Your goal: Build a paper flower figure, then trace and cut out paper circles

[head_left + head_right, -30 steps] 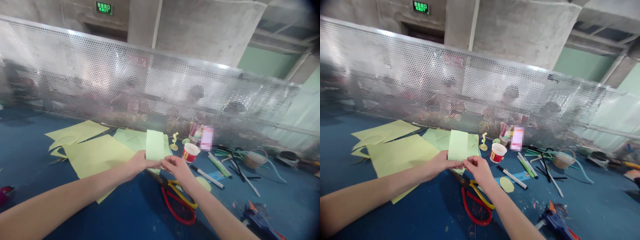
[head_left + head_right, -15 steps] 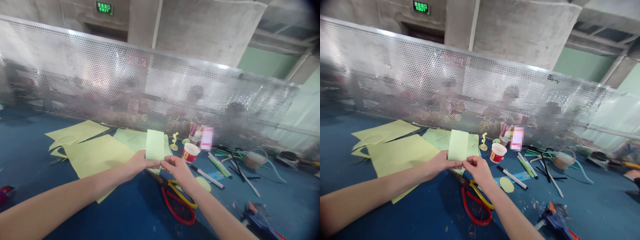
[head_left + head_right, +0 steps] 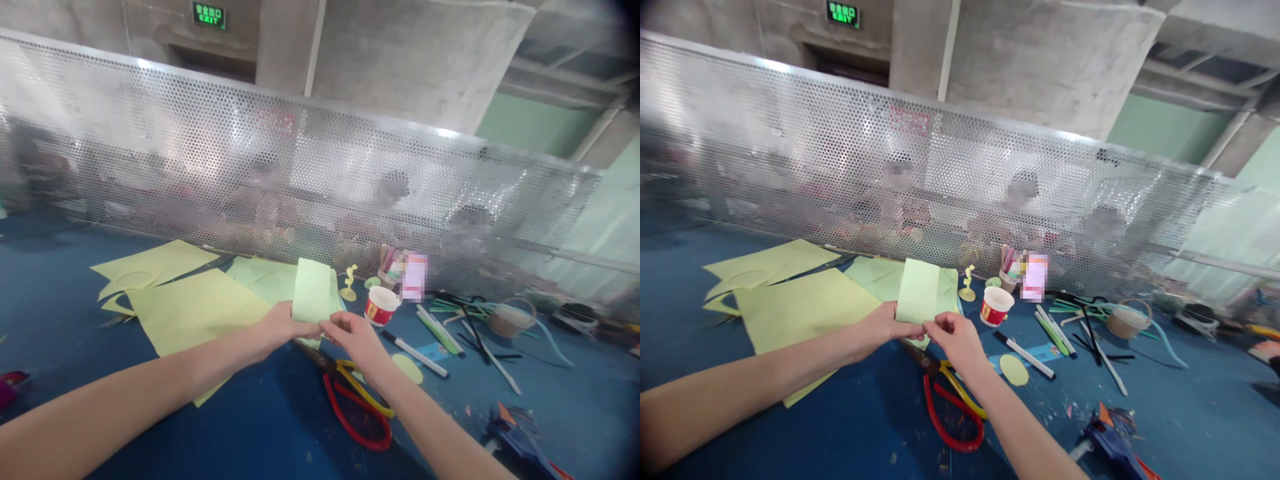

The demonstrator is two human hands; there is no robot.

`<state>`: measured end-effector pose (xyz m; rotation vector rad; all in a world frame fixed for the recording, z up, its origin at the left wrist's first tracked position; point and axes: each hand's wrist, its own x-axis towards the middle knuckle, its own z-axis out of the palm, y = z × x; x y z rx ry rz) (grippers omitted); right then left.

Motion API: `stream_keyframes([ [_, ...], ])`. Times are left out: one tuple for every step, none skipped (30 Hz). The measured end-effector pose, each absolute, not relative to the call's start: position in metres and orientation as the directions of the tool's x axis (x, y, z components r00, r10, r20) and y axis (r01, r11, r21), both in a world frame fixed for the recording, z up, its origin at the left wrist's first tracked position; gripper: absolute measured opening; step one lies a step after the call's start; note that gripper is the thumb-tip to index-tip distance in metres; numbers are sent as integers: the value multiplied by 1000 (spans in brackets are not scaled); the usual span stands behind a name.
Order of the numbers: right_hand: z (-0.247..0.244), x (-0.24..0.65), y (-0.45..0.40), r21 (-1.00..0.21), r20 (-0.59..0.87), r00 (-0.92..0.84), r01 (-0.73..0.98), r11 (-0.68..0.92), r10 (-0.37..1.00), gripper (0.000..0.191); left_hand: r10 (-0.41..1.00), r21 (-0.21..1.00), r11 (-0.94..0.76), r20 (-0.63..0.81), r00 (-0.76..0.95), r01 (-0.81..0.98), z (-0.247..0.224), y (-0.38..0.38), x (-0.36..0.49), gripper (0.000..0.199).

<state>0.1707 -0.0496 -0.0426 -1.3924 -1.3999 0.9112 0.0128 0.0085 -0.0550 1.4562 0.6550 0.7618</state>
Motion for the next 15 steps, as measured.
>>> stream_keyframes([
  [-43,171,-49,-951,110,81,299,81,991,26,787,998,-27,55,614,-55,-55,9,13,33],
  [-43,171,-49,-952,111,87,294,80,990,26,787,998,-21,50,615,-54,-55,9,13,34],
  [-44,171,-49,-954,110,92,288,80,990,26,787,998,-19,49,615,-56,-54,9,12,35],
  [-44,171,-49,-957,109,96,281,78,989,26,787,998,-19,49,615,-55,-54,9,12,36],
  [-44,171,-50,-960,107,99,270,77,989,26,788,999,-23,48,614,-49,-53,9,12,38],
  [-44,171,-50,-963,104,99,258,75,990,27,789,999,-27,47,613,-42,-53,9,12,39],
  [-43,170,-51,-967,99,98,243,73,990,28,789,999,-32,47,613,-35,-52,9,11,38],
  [-43,170,-51,-972,94,93,226,71,991,28,789,999,-37,47,613,-29,-51,9,11,37],
  [-42,169,-51,-976,89,86,206,70,992,29,787,999,-39,46,615,-25,-51,9,11,35],
  [-42,169,-51,-980,83,78,186,67,994,29,786,999,-37,43,617,-23,-50,9,11,33],
  [-42,169,-51,-984,76,68,167,64,995,29,785,999,-33,40,618,-24,-48,9,11,32],
  [-42,169,-51,-987,69,58,148,60,996,30,783,999,-27,37,620,-24,-47,9,11,32],
  [-42,169,-51,-990,62,51,132,55,997,30,781,999,-22,35,623,-28,-46,9,11,32],
  [-42,169,-51,-992,57,47,118,51,997,30,777,999,-16,34,629,-35,-45,9,11,32],
  [-42,169,-50,-993,52,48,107,46,998,30,771,999,-10,36,636,-44,-43,8,10,31],
])
